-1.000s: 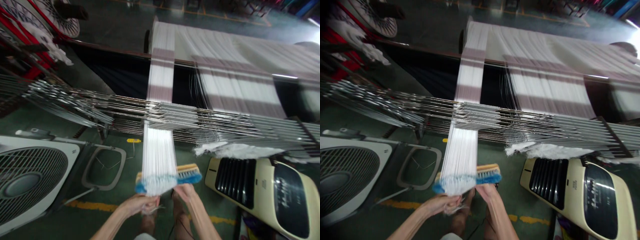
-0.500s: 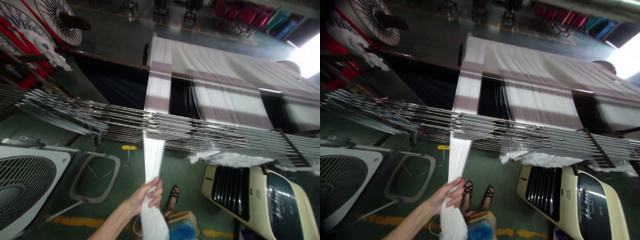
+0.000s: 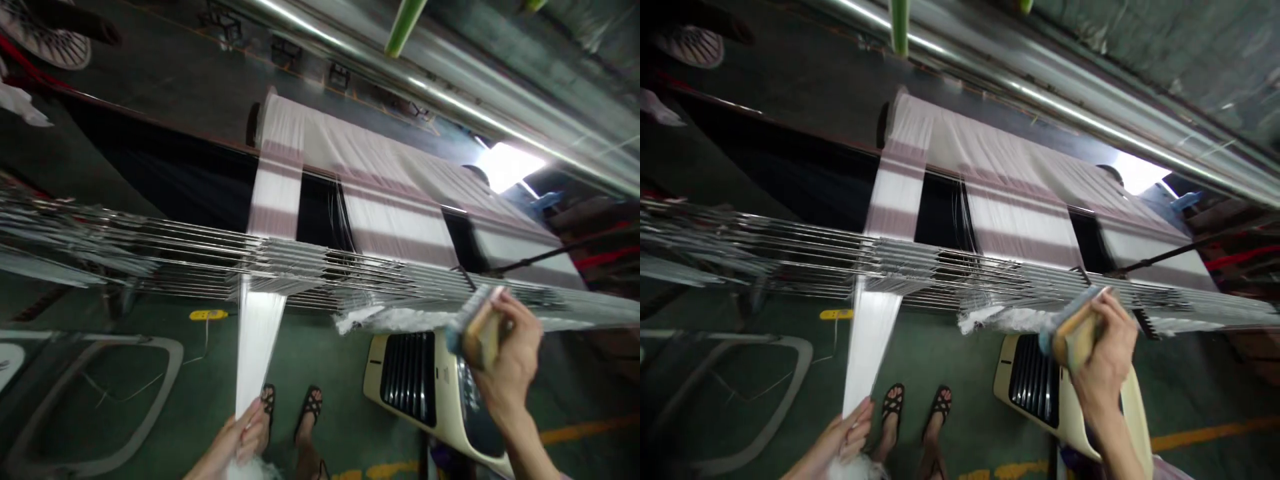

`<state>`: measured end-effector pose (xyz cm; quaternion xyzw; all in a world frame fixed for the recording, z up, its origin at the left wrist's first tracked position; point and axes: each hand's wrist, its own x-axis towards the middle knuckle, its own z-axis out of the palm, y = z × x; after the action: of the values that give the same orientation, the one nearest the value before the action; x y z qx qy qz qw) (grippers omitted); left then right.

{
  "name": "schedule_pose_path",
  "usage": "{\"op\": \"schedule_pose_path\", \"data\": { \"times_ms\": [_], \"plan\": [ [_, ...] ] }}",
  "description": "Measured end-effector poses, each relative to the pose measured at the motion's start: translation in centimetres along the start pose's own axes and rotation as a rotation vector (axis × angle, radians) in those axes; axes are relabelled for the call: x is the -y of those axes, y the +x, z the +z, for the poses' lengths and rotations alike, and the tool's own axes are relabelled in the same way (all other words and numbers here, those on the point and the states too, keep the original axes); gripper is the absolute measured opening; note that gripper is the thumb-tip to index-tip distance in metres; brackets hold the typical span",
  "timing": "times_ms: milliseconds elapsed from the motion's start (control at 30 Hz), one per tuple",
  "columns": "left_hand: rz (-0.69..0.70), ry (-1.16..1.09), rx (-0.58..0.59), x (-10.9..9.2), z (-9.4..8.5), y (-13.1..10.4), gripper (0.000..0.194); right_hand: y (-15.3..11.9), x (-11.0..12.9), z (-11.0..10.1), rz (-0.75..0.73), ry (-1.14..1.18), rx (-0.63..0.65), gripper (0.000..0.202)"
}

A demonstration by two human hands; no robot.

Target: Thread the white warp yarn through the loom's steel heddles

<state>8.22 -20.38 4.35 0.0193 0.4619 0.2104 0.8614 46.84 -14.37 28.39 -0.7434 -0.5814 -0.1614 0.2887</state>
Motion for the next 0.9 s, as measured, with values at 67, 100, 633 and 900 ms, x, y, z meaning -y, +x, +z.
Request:
{"op": "schedule_pose_path", "data": {
  "times_ms": [67,100,633,900],
  "plan": [
    [0.038,-0.038,-0.006,0.8,-0.6,-0.5,0.059,3.8,-1.9,2.2,-0.048,-0.295,0.059,0.053],
    [0.047,-0.049,0.014,1.0,-0.7,-0.7,0.057,5.2,-3.0,3.6,-0.028,-0.405,0.091,0.050],
    [0.154,-0.319,0.085,2.3,0.7,-3.9,0.056,-13.9,16.3,10.1,0.584,0.878,1.188,0.045],
    [0.231,-0.323,-0.030,3.8,-0.6,-6.4,0.035,-23.3,25.5,13.8,0.816,1.168,1.219,0.049]
  ]
}}
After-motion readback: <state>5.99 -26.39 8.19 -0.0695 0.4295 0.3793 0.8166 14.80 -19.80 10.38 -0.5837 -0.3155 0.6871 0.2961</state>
